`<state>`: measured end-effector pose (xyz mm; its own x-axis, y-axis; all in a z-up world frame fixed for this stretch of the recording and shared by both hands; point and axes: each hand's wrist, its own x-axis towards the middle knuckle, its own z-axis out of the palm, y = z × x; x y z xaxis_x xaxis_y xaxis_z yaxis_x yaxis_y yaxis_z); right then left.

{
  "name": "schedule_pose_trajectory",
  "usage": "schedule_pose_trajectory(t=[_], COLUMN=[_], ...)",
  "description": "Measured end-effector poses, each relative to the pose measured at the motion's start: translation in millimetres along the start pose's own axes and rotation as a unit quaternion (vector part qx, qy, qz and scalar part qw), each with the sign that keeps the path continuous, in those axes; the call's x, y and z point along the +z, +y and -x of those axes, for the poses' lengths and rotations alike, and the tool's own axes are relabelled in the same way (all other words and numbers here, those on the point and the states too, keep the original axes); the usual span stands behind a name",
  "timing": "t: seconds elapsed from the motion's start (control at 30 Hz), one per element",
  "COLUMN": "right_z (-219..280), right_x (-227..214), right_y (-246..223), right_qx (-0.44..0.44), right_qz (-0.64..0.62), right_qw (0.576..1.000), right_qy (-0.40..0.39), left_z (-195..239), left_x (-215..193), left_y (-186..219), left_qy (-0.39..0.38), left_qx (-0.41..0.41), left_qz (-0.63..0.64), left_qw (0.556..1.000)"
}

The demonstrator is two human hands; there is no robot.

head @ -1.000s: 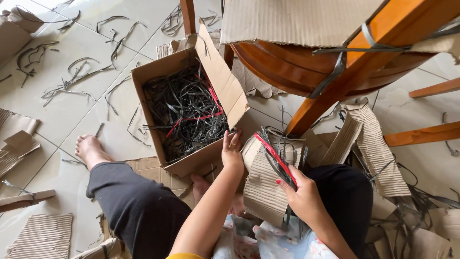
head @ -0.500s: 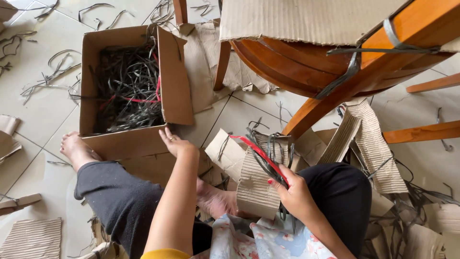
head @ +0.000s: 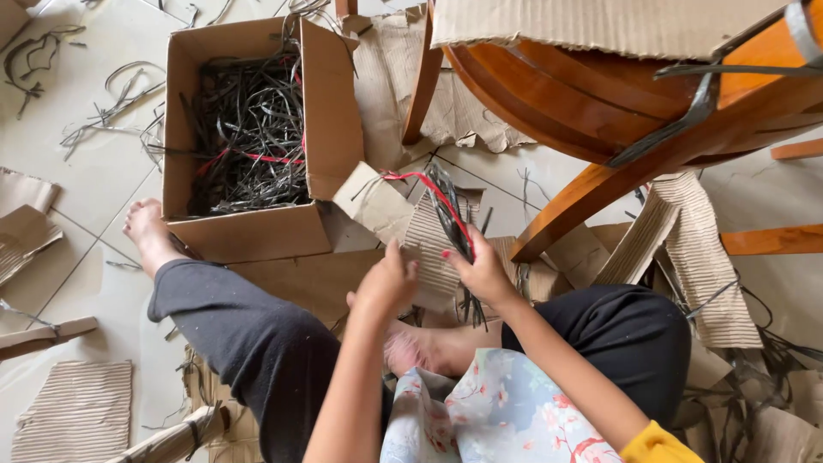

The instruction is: Wrapping wooden chair legs with cardboard and securing them with plastic ties for protection

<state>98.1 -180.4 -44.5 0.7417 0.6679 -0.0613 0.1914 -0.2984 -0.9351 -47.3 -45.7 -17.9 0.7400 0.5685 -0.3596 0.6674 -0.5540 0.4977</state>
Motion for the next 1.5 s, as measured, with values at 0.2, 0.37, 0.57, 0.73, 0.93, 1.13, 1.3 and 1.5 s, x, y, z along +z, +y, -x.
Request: schedule_pose_trajectory(t=[0.2,0.37,0.57,0.73,0.93,1.13,1.3,1.5], right_z=[-16,-22,-5,22,36,29,27,20], right_x=[35,27,25,-25,-41,-26,-14,-1], right_y=[125,156,136,-3,-56,-29,-61,-71], right_qx=[0.055,0.128,0.007,0.019,-0.189,-0.086,0.108,0.309], right_qz=[0.040,0.128,0.243,0.281,0.123,-0.134,-0.116,-0.175], right_qw=[0.996,0.978,0.961,0.939,0.964,0.970,0.983,0.935], right_qy=[-0.056,-0.098,-0.128,-0.200,-0.139,-0.182,-0.094,0.020], left_z=[-33,-1,59,69,69,72,63,43], left_x=[80,-8,-99,-99,-97,-95,-90,-74], left_y=[-31,14,47,50,60,78,82,63], left_qy=[-0.038,-0.002,0.127,0.168,0.117,0.082,0.102,0.093], left_qx=[-0.137,-0.141,-0.047,0.064,0.071,0.096,0.048,0.018], left_qz=[0.056,0.079,0.158,0.219,0.361,0.485,0.607,0.709], left_qw=[0.988,0.987,0.978,0.959,0.923,0.866,0.787,0.699])
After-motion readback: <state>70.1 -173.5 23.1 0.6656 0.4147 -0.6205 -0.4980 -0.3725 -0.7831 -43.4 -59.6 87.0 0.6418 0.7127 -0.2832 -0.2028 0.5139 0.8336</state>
